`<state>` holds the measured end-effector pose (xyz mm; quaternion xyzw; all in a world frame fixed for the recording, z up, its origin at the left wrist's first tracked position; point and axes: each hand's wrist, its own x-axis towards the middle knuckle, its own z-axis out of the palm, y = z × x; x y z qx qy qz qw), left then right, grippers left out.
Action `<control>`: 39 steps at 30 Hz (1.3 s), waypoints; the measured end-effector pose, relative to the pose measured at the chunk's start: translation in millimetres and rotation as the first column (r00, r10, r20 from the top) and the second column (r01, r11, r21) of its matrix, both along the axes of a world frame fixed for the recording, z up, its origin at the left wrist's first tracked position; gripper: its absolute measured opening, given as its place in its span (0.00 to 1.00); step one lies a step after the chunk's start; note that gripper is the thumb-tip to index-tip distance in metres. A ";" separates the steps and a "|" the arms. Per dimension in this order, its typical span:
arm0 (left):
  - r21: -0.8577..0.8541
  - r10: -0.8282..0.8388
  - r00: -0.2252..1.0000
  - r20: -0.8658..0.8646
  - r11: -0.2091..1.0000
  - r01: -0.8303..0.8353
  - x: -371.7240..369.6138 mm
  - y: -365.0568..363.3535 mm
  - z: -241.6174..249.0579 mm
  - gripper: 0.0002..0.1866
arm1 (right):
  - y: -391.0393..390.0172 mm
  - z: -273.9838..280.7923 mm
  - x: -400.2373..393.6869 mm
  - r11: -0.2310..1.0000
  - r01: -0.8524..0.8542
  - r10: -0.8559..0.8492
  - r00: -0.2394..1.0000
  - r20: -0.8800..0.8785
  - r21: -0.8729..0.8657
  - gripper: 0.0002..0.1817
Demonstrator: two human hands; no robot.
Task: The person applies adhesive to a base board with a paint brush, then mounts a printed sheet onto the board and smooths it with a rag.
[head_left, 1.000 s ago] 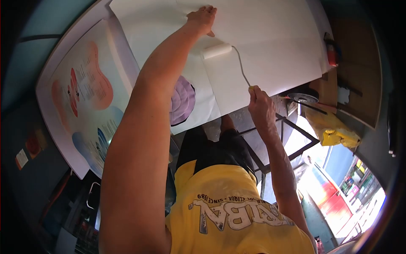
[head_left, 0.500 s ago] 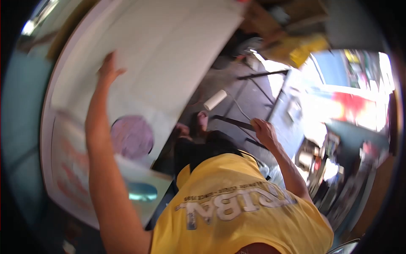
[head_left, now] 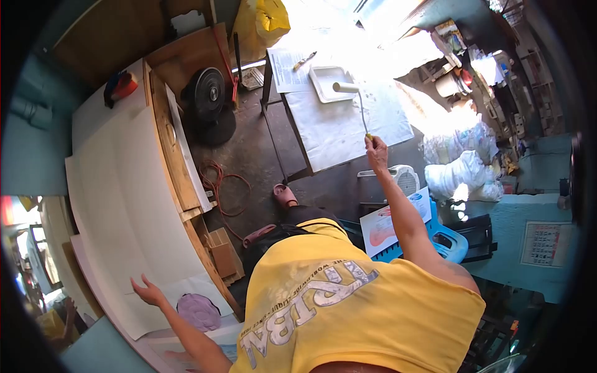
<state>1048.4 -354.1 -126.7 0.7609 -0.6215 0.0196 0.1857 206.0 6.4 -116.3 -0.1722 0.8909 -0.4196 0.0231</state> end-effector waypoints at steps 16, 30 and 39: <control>0.422 0.067 0.997 -0.043 0.905 -0.043 -192.6 219.1 46.2 0.26 | -46.4 -8.7 -78.2 0.949 0.016 -0.004 0.999 -0.036 0.314 0.14; 0.469 0.157 0.975 -0.155 0.880 -0.067 -188.1 256.9 12.2 0.25 | -57.0 32.7 -93.5 0.828 -0.069 0.059 0.998 0.036 0.557 0.18; 0.542 0.304 0.904 -0.299 0.834 -0.101 -163.8 293.9 -17.7 0.25 | -55.6 52.7 -107.9 0.713 -0.155 0.204 0.979 0.008 0.683 0.17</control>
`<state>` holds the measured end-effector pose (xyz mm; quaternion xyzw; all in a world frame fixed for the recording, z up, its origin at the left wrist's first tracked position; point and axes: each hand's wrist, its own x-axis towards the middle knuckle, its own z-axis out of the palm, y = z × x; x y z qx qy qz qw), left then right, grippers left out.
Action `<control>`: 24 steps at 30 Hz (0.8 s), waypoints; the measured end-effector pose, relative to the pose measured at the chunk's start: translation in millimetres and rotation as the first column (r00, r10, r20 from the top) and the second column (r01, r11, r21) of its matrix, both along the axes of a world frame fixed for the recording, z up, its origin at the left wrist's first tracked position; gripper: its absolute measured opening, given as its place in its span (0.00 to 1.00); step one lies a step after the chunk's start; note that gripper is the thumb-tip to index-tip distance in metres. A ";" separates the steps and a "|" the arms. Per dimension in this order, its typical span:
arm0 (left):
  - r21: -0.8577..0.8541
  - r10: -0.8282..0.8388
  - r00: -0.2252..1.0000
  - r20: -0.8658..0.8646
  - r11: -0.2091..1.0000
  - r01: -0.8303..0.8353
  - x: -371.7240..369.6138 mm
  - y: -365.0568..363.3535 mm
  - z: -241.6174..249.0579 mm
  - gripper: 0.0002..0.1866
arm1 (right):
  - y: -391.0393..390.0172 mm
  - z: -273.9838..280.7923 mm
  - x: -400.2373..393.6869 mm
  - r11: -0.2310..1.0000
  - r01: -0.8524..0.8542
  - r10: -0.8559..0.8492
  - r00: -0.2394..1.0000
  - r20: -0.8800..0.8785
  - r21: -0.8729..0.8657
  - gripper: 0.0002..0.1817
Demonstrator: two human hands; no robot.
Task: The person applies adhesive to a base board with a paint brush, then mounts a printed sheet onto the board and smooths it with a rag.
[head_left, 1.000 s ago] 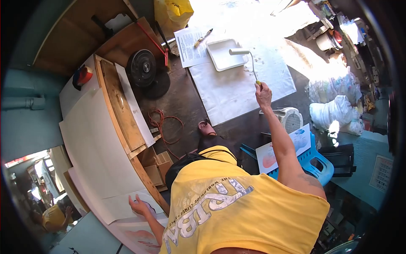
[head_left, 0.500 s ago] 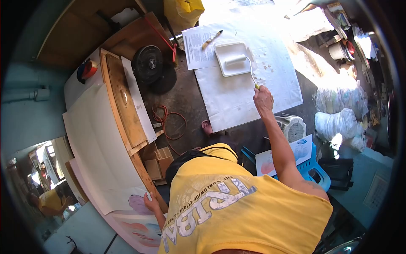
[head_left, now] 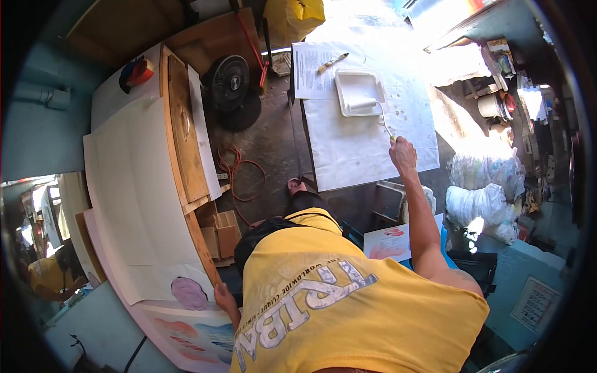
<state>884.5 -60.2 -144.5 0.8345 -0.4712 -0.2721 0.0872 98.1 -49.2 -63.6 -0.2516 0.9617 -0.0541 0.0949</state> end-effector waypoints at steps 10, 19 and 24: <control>-0.075 0.106 0.983 -0.153 0.990 -0.118 -1.9 39.7 -7.9 0.27 | -5.2 -2.4 -1.6 0.976 0.010 -0.031 0.995 0.090 0.219 0.27; -0.154 0.129 0.991 0.041 0.981 -0.122 1.8 92.8 -12.8 0.29 | 13.2 -72.9 -60.6 0.967 -0.077 0.045 0.990 0.132 0.245 0.47; -0.329 0.530 0.829 -0.178 0.762 -0.558 -1.5 64.8 11.8 0.24 | -52.2 -66.0 -46.7 0.910 -0.275 0.331 0.933 -0.143 0.312 0.42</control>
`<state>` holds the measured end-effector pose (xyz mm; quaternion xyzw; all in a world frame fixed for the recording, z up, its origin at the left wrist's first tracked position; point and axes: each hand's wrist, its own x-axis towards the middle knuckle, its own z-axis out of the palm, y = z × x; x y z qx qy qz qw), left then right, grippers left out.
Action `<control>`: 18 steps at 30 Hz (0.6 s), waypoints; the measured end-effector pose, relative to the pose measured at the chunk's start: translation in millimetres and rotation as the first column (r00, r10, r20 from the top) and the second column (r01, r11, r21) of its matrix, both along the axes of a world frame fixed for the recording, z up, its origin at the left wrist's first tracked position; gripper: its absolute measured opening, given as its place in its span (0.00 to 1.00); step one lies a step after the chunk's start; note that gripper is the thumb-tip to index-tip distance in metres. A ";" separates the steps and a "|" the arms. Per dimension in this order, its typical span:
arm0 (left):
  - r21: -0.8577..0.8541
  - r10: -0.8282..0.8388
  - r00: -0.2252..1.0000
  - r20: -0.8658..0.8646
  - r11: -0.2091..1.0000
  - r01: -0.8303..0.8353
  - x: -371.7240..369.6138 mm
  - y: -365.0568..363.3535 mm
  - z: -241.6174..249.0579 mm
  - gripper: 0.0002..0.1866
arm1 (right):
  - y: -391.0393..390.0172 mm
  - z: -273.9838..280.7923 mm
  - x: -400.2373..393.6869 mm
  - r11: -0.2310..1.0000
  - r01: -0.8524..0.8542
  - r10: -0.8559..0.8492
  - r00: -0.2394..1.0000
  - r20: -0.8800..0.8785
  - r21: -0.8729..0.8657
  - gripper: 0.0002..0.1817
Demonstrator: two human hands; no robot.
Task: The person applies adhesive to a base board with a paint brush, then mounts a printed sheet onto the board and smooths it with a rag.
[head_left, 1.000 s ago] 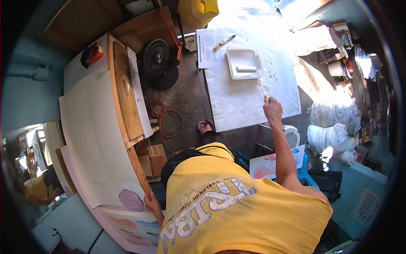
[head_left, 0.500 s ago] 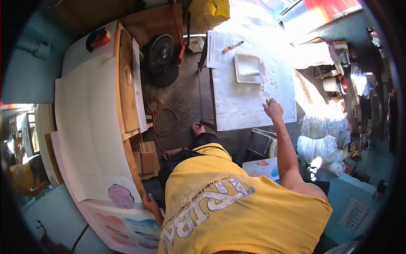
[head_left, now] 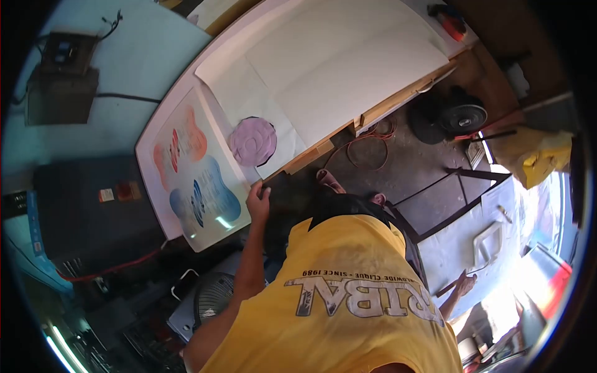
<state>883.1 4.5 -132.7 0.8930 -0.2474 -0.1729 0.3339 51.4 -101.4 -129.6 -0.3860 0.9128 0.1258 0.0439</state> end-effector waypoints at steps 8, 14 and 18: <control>-0.245 0.025 0.874 -0.485 0.956 -0.164 67.9 -94.1 -36.9 0.24 | -164.2 -95.8 212.2 0.940 -0.011 0.267 0.648 0.713 -0.342 0.32; -0.271 -0.157 0.917 -0.366 0.961 0.057 48.0 -170.4 -32.0 0.25 | -327.7 -87.4 484.5 0.909 0.406 0.022 -0.283 0.959 0.099 0.25; -0.167 -0.233 0.935 -0.268 0.967 0.194 3.1 -174.7 0.0 0.24 | -398.6 -74.8 547.3 0.924 0.351 0.005 -0.409 0.912 0.153 0.30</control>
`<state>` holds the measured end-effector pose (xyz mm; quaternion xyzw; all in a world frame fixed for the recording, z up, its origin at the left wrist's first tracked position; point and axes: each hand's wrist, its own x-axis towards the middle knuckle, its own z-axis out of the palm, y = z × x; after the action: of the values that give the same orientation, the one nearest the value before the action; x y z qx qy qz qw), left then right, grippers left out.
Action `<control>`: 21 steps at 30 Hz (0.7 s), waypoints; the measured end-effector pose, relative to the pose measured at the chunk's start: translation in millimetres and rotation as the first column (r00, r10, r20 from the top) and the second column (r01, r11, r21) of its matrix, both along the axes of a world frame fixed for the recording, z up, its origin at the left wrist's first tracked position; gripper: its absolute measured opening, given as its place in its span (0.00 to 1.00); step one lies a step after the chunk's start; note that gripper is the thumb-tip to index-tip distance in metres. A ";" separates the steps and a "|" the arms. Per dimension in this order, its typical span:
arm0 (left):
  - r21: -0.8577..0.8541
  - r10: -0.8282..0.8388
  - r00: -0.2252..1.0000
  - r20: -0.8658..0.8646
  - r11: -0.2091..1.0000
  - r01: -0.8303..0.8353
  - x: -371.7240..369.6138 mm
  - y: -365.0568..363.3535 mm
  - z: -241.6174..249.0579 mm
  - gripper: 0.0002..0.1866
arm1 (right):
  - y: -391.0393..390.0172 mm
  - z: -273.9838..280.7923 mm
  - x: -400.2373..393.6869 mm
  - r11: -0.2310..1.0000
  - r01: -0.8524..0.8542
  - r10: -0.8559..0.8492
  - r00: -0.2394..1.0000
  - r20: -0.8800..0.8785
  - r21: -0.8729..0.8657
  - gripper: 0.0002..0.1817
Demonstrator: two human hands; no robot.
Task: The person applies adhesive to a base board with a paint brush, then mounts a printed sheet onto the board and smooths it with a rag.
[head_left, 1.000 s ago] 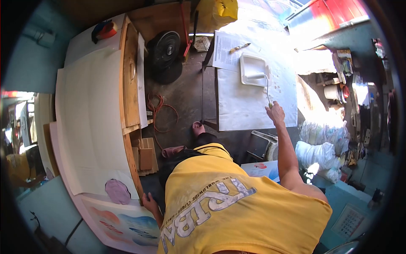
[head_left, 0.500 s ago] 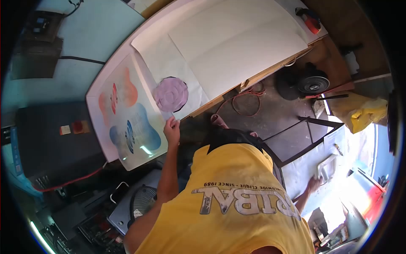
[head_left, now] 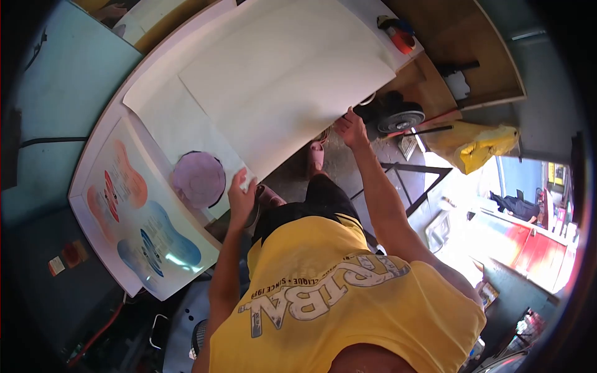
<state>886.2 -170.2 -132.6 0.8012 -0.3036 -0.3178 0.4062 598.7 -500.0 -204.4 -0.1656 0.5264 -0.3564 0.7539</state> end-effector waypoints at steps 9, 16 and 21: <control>0.044 -0.016 0.973 -0.229 0.999 0.026 -91.4 -21.8 92.7 0.28 | -29.7 154.6 47.6 0.979 -0.097 0.058 0.975 -0.213 -0.178 0.26; 0.056 -0.251 0.846 0.471 0.965 0.255 -75.6 -147.9 121.2 0.31 | -125.7 172.1 120.8 0.553 -0.478 0.298 0.878 -0.373 -0.682 0.27; 0.188 -0.268 0.548 0.792 0.962 0.199 12.8 -250.7 98.2 0.33 | -215.1 152.1 208.6 0.029 -0.690 0.169 0.717 -0.677 -0.723 0.31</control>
<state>898.9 -420.9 -34.5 0.8244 -0.5465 0.0209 0.1457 807.3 -715.0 -52.3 -0.8222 0.2453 -0.3018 0.4156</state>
